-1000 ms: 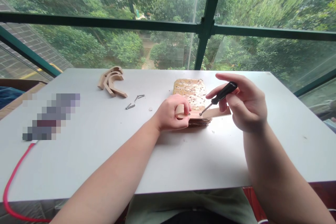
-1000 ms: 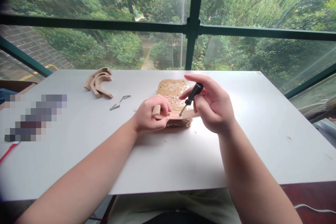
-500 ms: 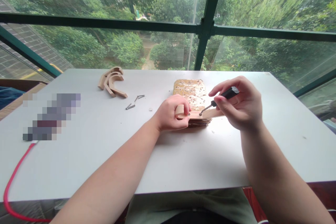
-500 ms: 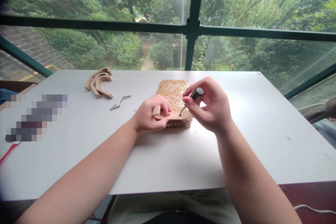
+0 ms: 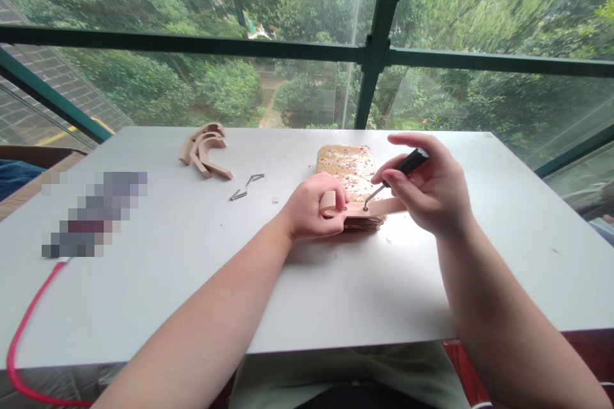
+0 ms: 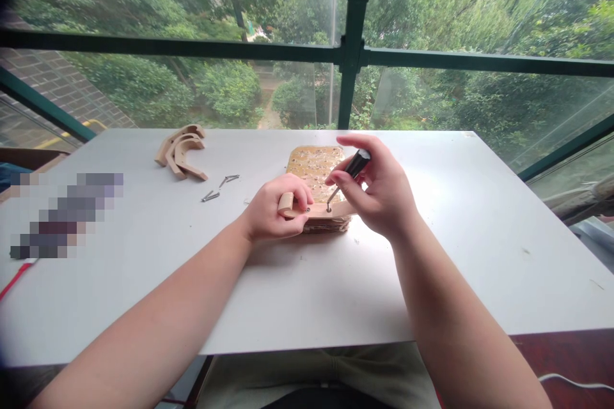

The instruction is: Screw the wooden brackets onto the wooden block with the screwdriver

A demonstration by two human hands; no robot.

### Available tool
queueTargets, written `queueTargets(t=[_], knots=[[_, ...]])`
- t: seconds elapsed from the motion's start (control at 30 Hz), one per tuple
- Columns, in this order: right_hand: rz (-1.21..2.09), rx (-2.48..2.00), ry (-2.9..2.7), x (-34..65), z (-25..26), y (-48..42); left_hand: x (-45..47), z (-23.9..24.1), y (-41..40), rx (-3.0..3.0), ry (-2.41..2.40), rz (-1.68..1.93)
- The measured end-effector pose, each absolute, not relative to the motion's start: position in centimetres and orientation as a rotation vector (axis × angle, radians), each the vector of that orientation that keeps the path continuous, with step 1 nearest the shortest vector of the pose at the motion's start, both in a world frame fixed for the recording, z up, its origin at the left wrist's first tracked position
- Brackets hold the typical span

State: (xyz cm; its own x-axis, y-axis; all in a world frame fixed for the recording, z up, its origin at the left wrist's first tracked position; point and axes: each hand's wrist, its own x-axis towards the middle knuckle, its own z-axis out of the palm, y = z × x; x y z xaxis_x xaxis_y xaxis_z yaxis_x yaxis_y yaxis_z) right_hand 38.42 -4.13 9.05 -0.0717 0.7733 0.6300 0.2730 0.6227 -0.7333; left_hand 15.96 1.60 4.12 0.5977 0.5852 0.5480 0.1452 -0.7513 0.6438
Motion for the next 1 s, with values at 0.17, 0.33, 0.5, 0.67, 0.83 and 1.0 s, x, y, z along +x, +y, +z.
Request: queueTargets(t=[0.17,0.33,0.5,0.67,0.83,1.0], knots=[[0.501,-0.843,-1.647,38.5,9.0,-3.9,16.0,4.2,1.6,2.273,0.587,1.055],[0.478,-0.821,-1.670,38.5,9.2,-4.1,16.0,4.2,1.5,2.275,0.582,1.057],[0.494,-0.833,-1.663,38.3,9.5,-4.3,16.0,4.2,1.6,2.275,0.580,1.051],[0.586,-0.826,-1.652,38.5,9.6,-4.7,16.0,4.1,1.6,2.285,0.584,1.046],[0.596,-0.834,-1.637,38.6,9.6,-4.9,16.0,4.1,1.6,2.286,0.574,1.055],[0.580,-0.837,-1.656,38.5,9.6,-4.9,16.0,4.1,1.6,2.287,0.584,1.063]])
